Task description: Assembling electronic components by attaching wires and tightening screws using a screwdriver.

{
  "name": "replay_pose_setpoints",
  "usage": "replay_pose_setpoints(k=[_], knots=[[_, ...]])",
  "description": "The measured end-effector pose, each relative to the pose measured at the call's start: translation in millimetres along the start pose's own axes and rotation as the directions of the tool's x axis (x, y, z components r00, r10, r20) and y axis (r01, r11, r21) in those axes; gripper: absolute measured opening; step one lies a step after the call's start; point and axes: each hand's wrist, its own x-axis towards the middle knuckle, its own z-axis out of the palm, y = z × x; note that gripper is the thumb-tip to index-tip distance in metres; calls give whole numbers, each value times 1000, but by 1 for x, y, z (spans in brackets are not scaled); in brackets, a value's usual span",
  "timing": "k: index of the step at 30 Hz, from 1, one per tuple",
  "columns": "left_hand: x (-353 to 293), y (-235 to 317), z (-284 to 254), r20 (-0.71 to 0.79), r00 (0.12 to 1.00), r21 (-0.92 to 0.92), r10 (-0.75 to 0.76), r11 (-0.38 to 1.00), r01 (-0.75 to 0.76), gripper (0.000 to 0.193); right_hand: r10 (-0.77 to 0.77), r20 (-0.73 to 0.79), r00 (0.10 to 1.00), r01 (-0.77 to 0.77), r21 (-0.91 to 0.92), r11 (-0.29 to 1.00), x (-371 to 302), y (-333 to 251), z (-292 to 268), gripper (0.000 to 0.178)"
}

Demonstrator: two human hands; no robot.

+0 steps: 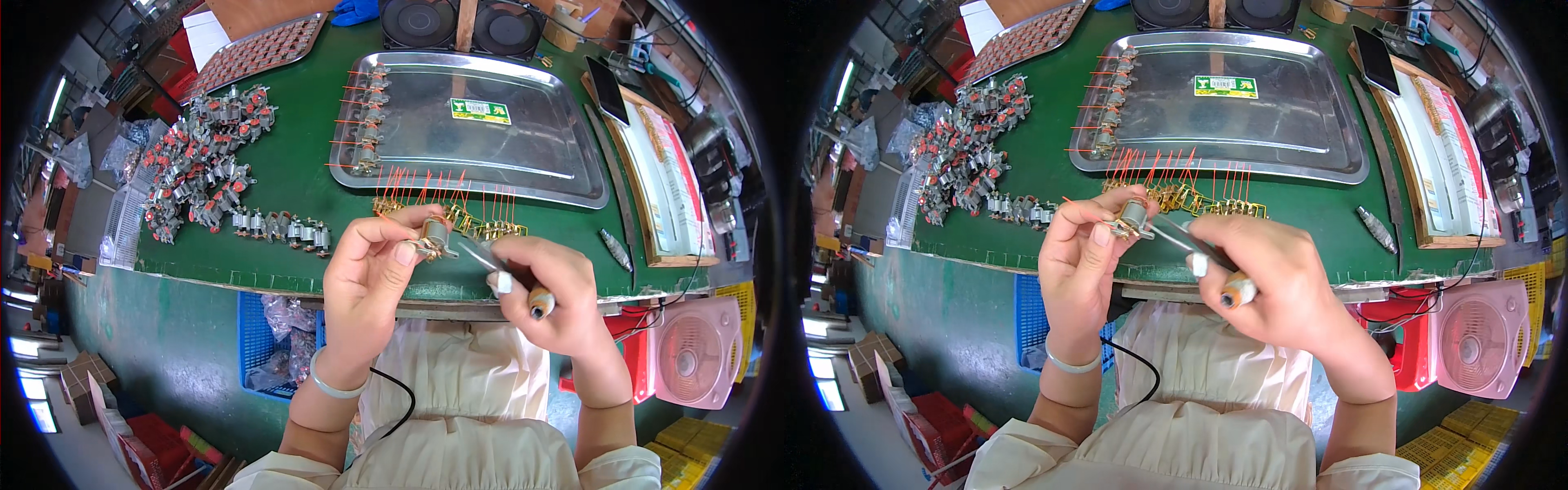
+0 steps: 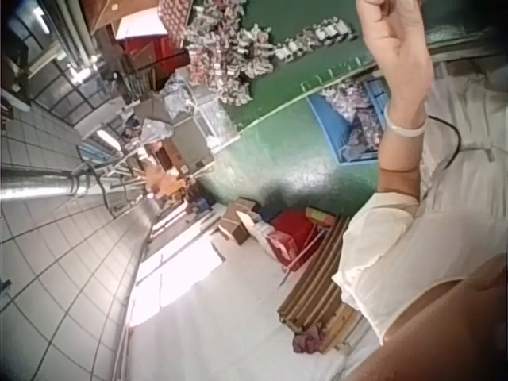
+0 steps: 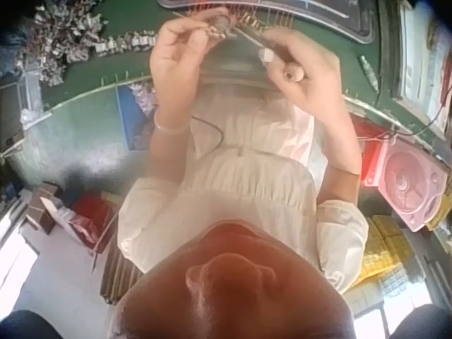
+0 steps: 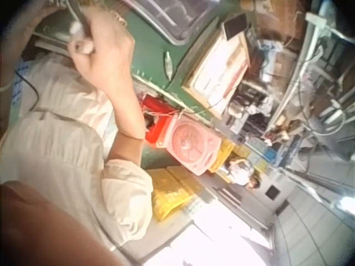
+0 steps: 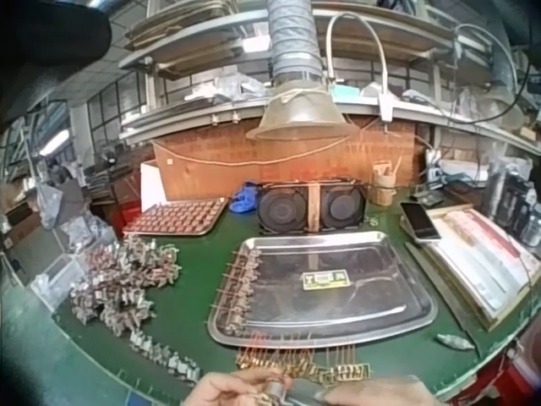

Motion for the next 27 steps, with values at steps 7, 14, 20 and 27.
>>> replay_pose_setpoints(k=[7, 14, 20, 27], knots=[[-1, -1, 0, 17, 997, 184, 70, 980, -72, 10, -186, 55, 981, 192, -111, 975, 7, 0, 3, 39], [1, -4, 0, 49, 992, 129, 116, 984, -121, 16, -171, 38, 985, 173, -60, 983, 2, -1, 7, 42], [3, -10, -9, 141, 976, 77, 167, 981, -179, 23, 440, 426, 791, -609, 620, 494, 0, -8, 0, 17], [5, -12, -11, 130, 973, 45, 191, 979, -198, 22, 420, 505, 754, -642, 700, 312, -1, -1, 5, 15]])
